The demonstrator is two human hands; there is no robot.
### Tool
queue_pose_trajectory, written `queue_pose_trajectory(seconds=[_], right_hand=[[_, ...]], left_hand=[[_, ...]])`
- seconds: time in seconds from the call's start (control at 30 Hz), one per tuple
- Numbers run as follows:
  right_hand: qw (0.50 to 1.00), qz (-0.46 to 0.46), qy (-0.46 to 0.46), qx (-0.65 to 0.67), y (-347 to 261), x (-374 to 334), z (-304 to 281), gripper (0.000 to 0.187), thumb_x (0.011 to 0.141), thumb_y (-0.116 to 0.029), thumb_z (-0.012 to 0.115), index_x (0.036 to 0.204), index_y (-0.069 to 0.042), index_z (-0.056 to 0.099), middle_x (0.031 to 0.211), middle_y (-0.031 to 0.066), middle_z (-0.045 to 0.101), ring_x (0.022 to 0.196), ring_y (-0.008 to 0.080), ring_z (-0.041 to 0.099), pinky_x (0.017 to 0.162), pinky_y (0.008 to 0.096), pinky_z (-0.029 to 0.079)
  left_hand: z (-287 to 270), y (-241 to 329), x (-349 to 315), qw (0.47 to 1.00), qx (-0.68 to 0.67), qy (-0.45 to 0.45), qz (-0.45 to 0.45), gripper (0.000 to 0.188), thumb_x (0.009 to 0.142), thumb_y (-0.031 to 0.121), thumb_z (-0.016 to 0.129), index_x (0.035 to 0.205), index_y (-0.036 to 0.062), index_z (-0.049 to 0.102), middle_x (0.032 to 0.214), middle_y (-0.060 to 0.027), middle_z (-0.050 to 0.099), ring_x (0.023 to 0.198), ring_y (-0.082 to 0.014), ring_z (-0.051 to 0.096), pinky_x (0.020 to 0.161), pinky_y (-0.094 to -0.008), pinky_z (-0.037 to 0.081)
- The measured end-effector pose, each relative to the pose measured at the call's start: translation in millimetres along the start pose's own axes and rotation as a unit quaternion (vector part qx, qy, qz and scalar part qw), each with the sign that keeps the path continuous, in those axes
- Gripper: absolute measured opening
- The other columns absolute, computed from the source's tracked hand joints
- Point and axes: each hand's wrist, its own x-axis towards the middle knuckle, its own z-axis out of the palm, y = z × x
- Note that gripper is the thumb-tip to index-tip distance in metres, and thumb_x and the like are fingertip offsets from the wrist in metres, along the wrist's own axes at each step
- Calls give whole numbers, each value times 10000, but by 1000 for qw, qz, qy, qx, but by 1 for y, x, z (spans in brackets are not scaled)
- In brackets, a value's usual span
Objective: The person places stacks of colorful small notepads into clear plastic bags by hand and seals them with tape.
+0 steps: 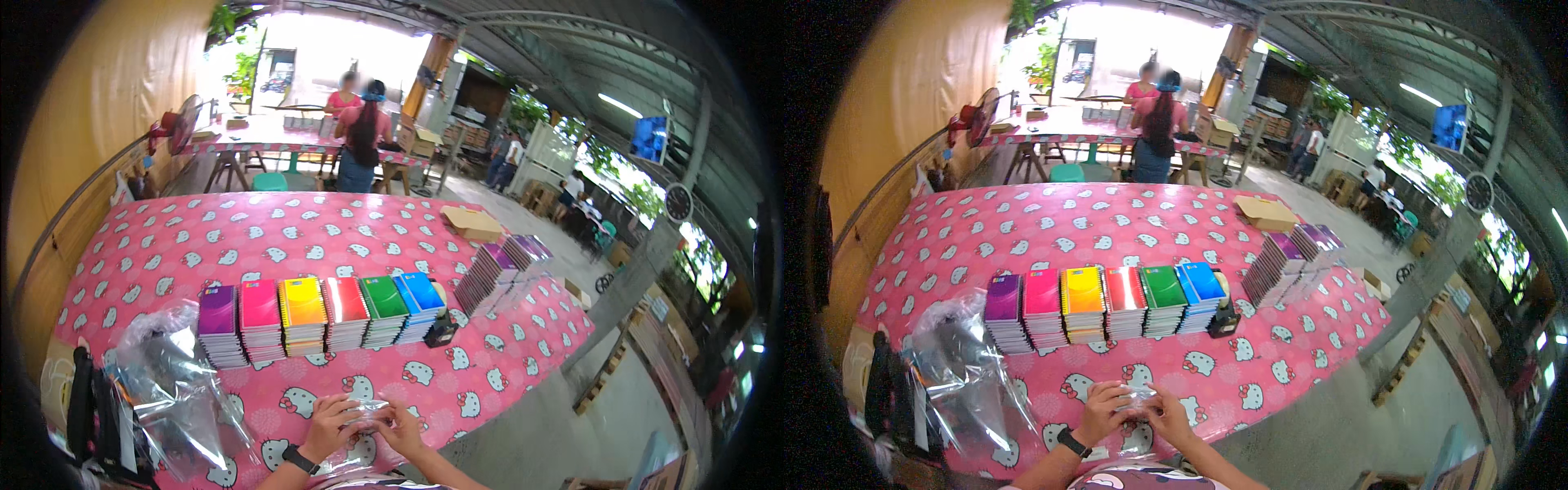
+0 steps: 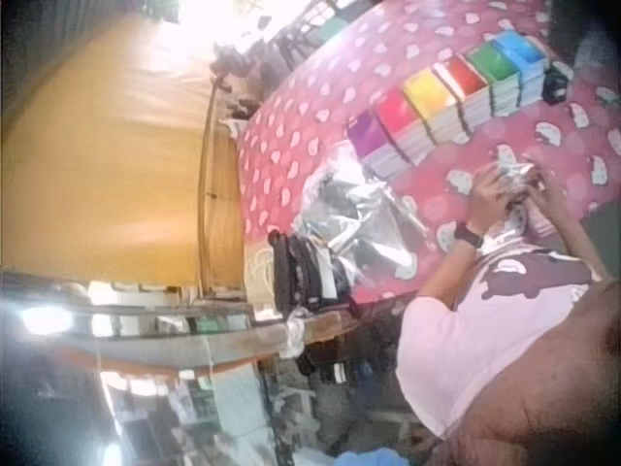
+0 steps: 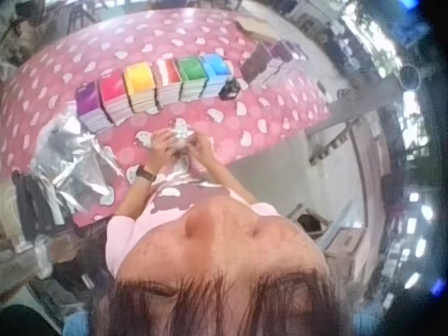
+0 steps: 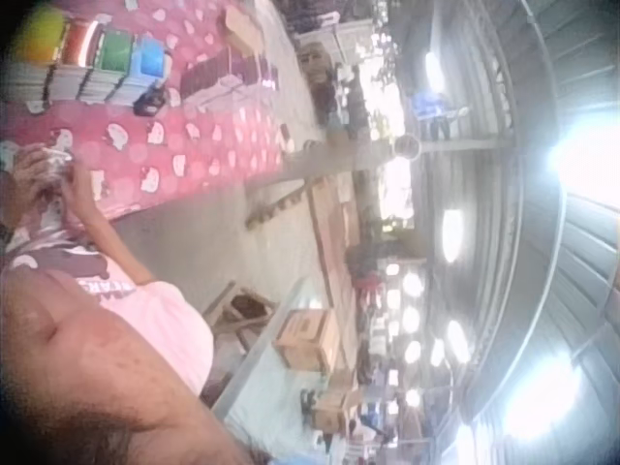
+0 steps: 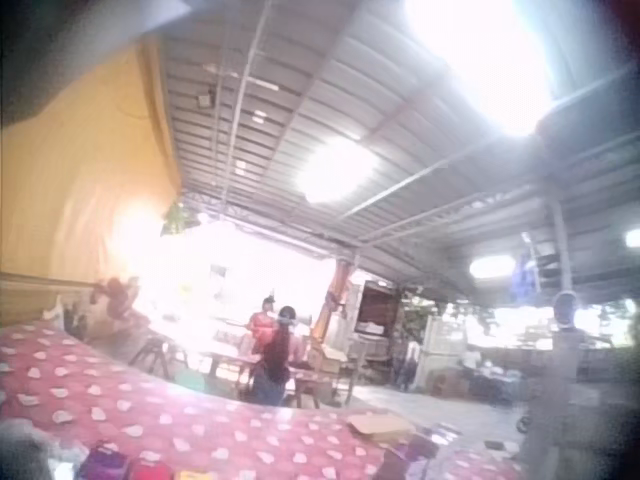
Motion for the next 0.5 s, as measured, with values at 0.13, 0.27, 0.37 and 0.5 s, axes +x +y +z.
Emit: queue_pose_trajectory(seconds=[0.13,0.27,0.37,0.5], right_hand=[[1000,4,9,-1,-11,5,3,551,788,4,612,1283,-40,373,820,110,602,748,177,613,700,289,487],[999,16,2,-38,-7,12,2,560,802,-15,607,1300,-49,354,771,99,577,693,176,590,645,282,471],[997,61,-34,-14,-15,18,-4,575,796,-44,624,1304,-64,357,761,103,572,649,199,574,589,306,455],[995,27,-64,-74,-31,24,-8,576,781,-70,641,1289,-60,369,743,110,562,626,218,565,581,321,452]], left_hand=[[-2,15,5,995,-70,53,-43,205,650,180,736,829,106,669,937,-21,639,985,-213,556,837,-355,374],[13,2,-4,989,-113,48,-83,190,667,164,731,820,76,660,920,-59,645,996,-250,553,866,-376,395],[14,5,-4,982,-137,55,-121,180,682,107,711,847,68,649,929,-79,643,987,-259,557,858,-369,406],[14,17,0,973,-117,105,-171,160,703,125,691,851,77,653,895,-59,655,904,-232,594,810,-355,394]])
